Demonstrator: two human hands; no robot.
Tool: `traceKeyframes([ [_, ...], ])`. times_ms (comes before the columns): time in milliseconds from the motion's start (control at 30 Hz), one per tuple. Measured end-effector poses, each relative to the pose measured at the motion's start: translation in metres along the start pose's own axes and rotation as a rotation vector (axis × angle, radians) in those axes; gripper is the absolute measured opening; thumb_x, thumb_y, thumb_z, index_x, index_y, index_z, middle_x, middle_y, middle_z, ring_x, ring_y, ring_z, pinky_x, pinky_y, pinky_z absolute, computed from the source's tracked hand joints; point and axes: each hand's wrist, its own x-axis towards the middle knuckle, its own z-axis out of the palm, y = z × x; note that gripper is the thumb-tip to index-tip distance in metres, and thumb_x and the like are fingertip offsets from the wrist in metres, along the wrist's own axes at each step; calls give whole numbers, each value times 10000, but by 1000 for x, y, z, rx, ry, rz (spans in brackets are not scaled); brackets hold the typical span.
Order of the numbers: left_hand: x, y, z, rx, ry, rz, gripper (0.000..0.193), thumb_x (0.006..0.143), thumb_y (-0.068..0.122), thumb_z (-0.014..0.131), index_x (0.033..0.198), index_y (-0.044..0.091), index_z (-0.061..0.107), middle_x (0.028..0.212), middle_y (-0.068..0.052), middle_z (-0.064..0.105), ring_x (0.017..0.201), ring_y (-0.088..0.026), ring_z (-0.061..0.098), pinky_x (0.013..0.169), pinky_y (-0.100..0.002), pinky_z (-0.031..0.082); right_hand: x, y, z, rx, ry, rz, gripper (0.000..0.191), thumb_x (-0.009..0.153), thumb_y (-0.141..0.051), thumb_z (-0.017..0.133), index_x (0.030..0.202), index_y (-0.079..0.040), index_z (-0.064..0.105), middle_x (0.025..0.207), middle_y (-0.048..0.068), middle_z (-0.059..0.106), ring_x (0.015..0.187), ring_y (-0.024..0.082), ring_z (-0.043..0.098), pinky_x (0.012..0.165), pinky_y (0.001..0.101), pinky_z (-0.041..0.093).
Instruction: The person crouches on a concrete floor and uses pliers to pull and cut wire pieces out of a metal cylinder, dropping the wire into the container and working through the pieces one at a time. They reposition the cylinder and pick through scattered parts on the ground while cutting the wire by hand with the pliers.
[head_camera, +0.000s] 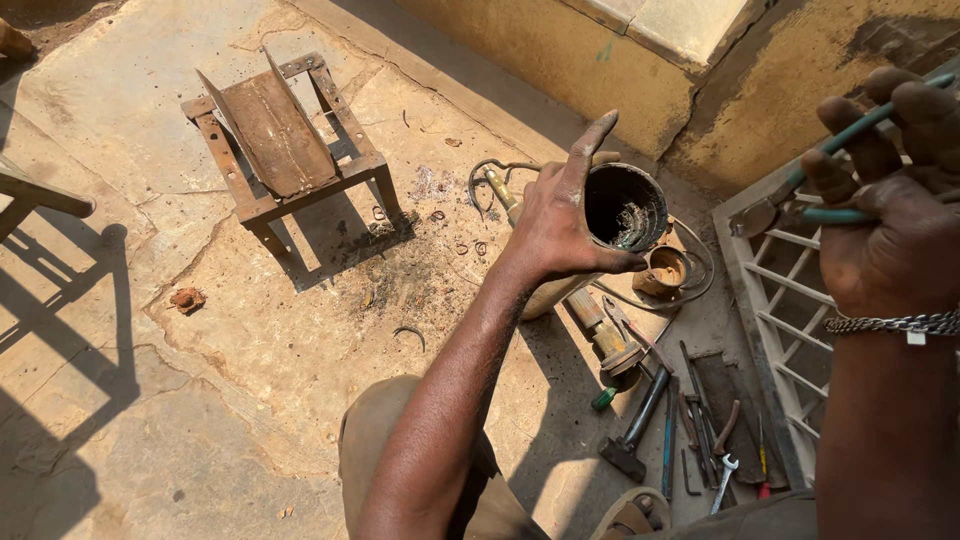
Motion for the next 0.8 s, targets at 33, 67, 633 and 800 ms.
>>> traceKeyframes([
  [33,5,-5,0,-126,-2,26,1389,513,506,959,1641,272,184,1320,-117,676,1225,-322,674,1120,-494,521,0,-4,5,15,-60,-24,533,1049,198,388,1456,-104,553,1546,87,503,1419,249,571,1087,359,561],
  [67,8,-8,1,-254,-4,54,1369,542,504,946,1654,290,177,1345,-93,695,1259,-297,701,1157,-476,540,0,-6,12,1,-116,-65,577,1034,189,390,1504,-117,526,1577,73,474,1456,250,539,1127,363,548],
  [633,-28,11,15,9,192,-8,1374,548,528,965,1654,173,232,1340,-88,623,1315,-312,599,1126,-551,392,40,31,83,162,-678,-187,353,1051,-11,581,1400,-64,594,1645,234,406,1503,372,453,1155,460,547],
  [800,-7,3,-10,-162,82,82,993,731,467,922,1527,98,458,1343,-170,651,1267,-326,651,1086,-524,462,51,42,78,150,-699,-132,180,1071,-47,609,1237,4,656,1578,275,484,1442,404,533,1043,462,610],
])
